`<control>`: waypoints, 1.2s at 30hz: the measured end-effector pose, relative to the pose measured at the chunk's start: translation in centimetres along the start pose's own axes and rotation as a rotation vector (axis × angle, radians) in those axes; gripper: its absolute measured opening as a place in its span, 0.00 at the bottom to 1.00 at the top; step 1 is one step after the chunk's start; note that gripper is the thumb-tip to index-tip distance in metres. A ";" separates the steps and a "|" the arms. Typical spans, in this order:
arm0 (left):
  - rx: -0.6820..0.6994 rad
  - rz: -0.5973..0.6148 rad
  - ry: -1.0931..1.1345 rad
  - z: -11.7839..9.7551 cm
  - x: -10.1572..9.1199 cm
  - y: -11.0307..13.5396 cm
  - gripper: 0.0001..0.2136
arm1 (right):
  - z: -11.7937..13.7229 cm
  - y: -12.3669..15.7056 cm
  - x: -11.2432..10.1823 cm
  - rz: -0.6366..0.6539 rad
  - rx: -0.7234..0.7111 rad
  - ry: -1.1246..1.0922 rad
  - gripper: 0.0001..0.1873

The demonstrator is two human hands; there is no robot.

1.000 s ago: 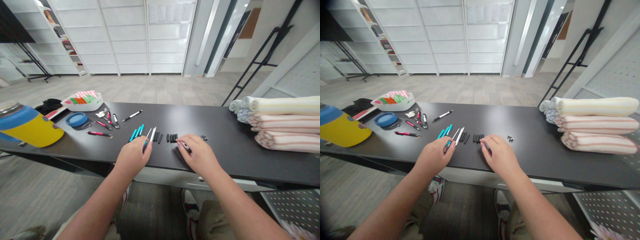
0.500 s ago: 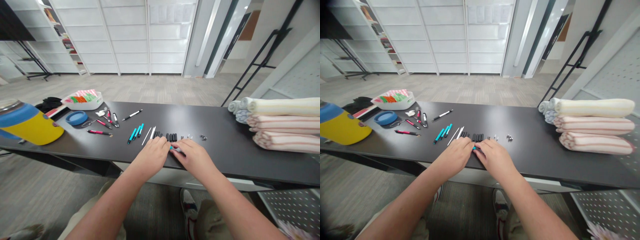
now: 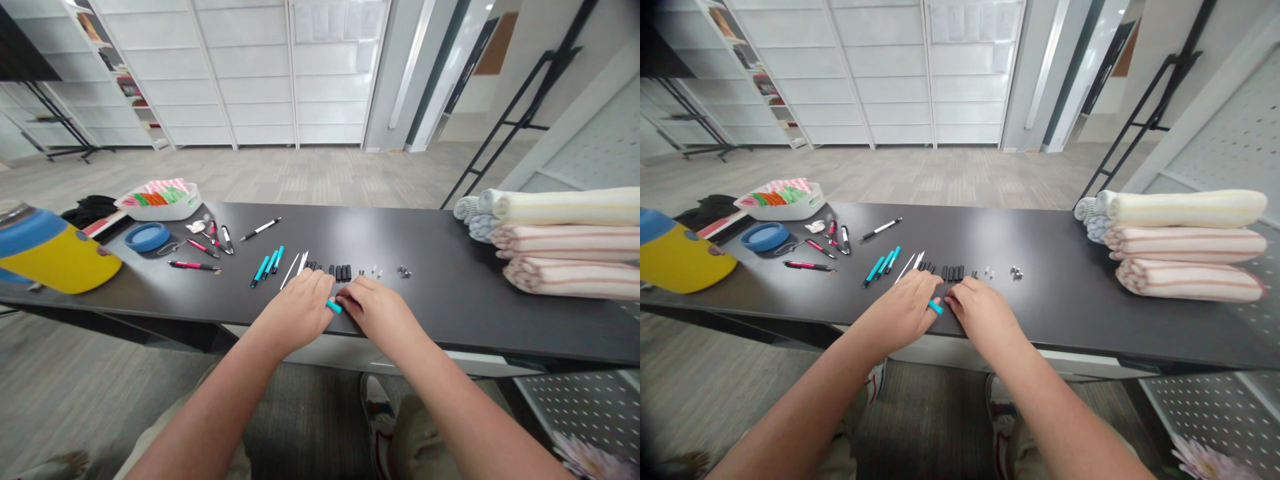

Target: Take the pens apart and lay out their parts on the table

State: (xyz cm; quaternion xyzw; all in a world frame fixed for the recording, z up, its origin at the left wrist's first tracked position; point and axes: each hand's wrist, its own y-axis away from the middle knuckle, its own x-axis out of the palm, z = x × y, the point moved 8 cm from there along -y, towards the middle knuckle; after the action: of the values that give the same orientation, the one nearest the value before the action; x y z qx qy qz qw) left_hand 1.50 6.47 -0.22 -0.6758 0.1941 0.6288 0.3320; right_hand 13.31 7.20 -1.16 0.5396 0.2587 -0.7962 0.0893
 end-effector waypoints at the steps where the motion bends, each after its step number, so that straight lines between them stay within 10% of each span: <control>1: -0.015 0.011 0.005 0.0 0.0 0.0 0.10 | -0.1 0.0 0.0 0.004 0.011 -0.002 0.05; 18: -0.042 -0.056 0.041 0.5 -0.4 -0.1 0.10 | 0.2 0.1 -0.6 -0.105 0.015 -0.018 0.08; 24: -0.048 -0.189 0.350 1.4 -1.1 0.2 0.11 | 0.2 -0.2 0.0 -0.063 0.014 0.002 0.06; 30: -0.388 -0.327 0.829 3.7 -0.6 -0.3 0.13 | 0.0 -0.2 0.2 -0.068 0.028 -0.046 0.07; 36: -0.391 -0.286 0.862 2.8 -0.3 -1.4 0.05 | -0.2 -0.2 0.2 -0.099 0.037 -0.030 0.10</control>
State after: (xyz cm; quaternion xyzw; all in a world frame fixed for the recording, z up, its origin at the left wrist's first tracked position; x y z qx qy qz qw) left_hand 0.37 9.33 0.43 -0.9440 0.0973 0.2648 0.1713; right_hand 13.31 7.45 -1.35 0.5157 0.2687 -0.8123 0.0436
